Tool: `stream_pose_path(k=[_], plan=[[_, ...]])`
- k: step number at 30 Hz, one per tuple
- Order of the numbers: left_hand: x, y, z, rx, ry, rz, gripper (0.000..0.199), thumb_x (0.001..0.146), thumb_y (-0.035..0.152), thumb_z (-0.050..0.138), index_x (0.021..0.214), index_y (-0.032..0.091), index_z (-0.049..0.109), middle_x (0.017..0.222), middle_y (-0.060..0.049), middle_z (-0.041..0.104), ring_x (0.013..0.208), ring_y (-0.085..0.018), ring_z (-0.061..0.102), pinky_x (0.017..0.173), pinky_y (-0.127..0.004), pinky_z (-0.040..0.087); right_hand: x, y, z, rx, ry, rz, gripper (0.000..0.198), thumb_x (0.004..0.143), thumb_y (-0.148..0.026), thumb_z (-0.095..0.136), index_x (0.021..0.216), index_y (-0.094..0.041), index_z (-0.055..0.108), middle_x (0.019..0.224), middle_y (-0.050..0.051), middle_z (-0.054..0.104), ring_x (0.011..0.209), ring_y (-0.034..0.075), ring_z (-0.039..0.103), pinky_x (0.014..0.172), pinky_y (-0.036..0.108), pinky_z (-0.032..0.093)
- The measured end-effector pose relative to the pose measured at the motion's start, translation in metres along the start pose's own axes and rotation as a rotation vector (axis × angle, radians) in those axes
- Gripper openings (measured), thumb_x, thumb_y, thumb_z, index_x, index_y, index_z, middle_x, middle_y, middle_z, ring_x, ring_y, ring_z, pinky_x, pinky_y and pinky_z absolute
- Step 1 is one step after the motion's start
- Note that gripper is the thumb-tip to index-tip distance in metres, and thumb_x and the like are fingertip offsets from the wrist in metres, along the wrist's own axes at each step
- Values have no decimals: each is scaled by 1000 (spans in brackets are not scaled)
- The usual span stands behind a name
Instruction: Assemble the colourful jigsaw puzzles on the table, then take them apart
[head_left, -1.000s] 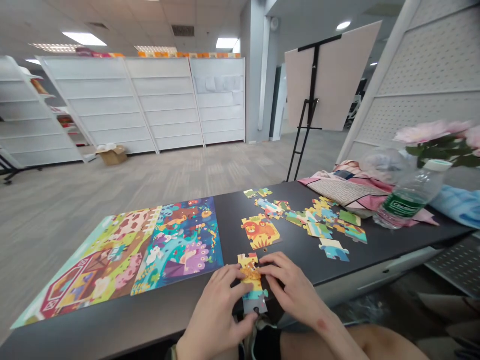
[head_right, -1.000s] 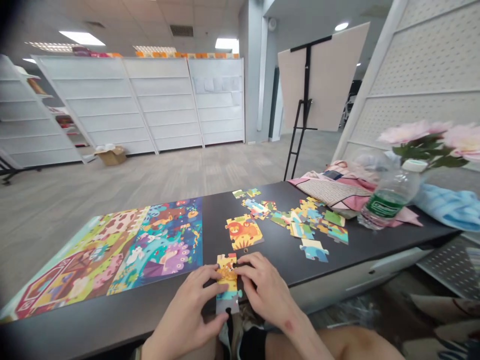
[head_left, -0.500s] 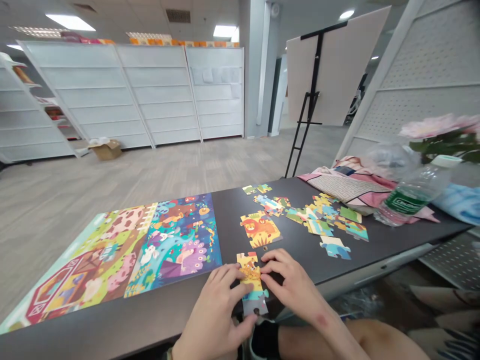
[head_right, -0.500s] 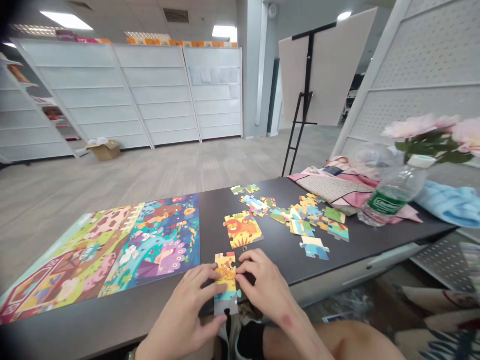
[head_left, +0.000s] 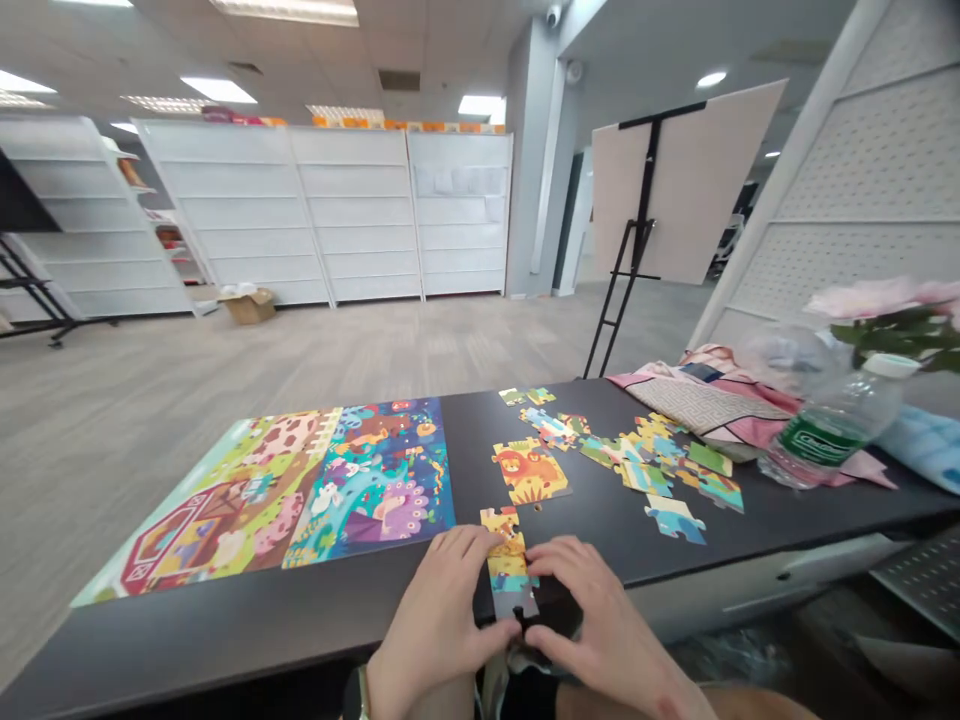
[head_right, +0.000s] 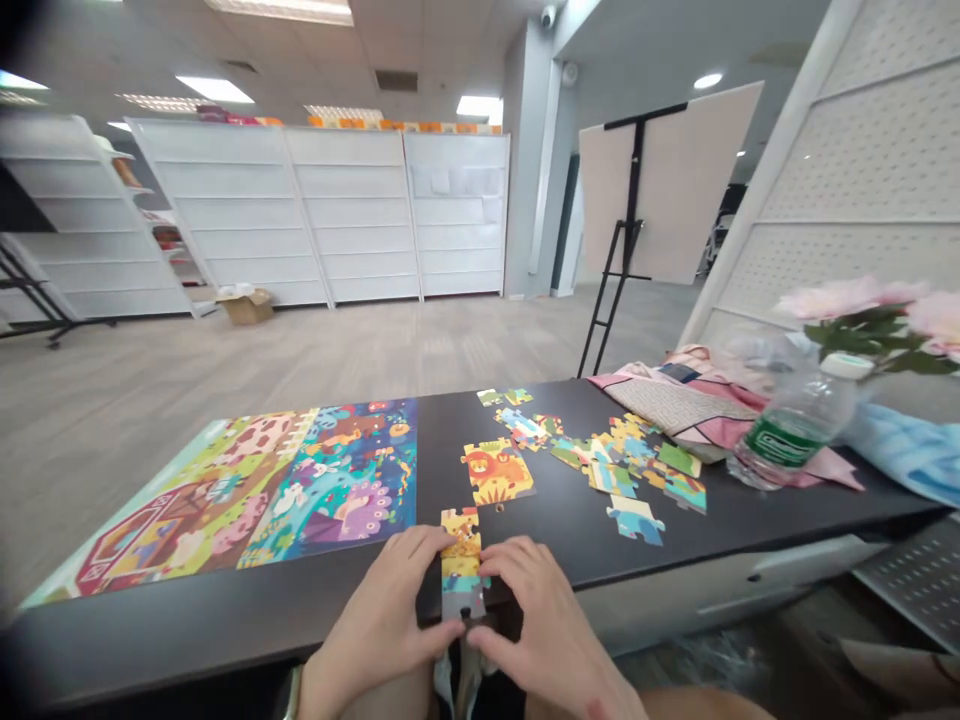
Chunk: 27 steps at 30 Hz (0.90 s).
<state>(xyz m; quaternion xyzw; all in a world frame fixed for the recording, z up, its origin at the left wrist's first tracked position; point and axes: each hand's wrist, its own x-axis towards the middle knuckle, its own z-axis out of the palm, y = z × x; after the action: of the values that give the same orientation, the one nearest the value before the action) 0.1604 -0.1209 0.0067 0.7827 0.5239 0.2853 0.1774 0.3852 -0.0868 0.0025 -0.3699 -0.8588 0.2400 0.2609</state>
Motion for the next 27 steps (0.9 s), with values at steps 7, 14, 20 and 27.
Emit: stream_pose_path(k=[7, 14, 20, 27], plan=[[-3, 0, -1, 48, 43, 59, 69, 77, 31, 74, 138, 23, 44, 133, -10, 58, 124, -32, 51, 110, -47, 37, -3, 0, 8, -63, -15, -6, 16, 87, -16, 59, 99, -26, 64, 115, 5, 69, 114, 25, 57, 98, 41, 45], [-1, 5, -6, 56, 12, 78, 49, 89, 38, 68, 132, 25, 51, 130, -7, 60, 122, -29, 52, 110, -45, 38, 0, -4, -1, 103, -45, -11, 13, 91, -17, 59, 97, -24, 68, 108, 4, 67, 106, 20, 61, 94, 33, 48], [-2, 5, -9, 58, -6, 106, 39, 97, 48, 57, 129, 26, 54, 132, -7, 60, 127, -28, 50, 113, -45, 36, 6, -4, -7, 266, -20, 27, 8, 85, -16, 64, 86, -22, 70, 99, 3, 69, 94, 18, 66, 88, 29, 49], [-4, -11, 2, 100, 29, 115, 51, 99, 53, 52, 144, 28, 45, 143, -8, 55, 135, -29, 47, 116, -47, 36, 2, -3, -6, 130, -34, -44, 14, 76, -9, 61, 80, -21, 65, 102, 3, 63, 92, 16, 66, 83, 26, 50]])
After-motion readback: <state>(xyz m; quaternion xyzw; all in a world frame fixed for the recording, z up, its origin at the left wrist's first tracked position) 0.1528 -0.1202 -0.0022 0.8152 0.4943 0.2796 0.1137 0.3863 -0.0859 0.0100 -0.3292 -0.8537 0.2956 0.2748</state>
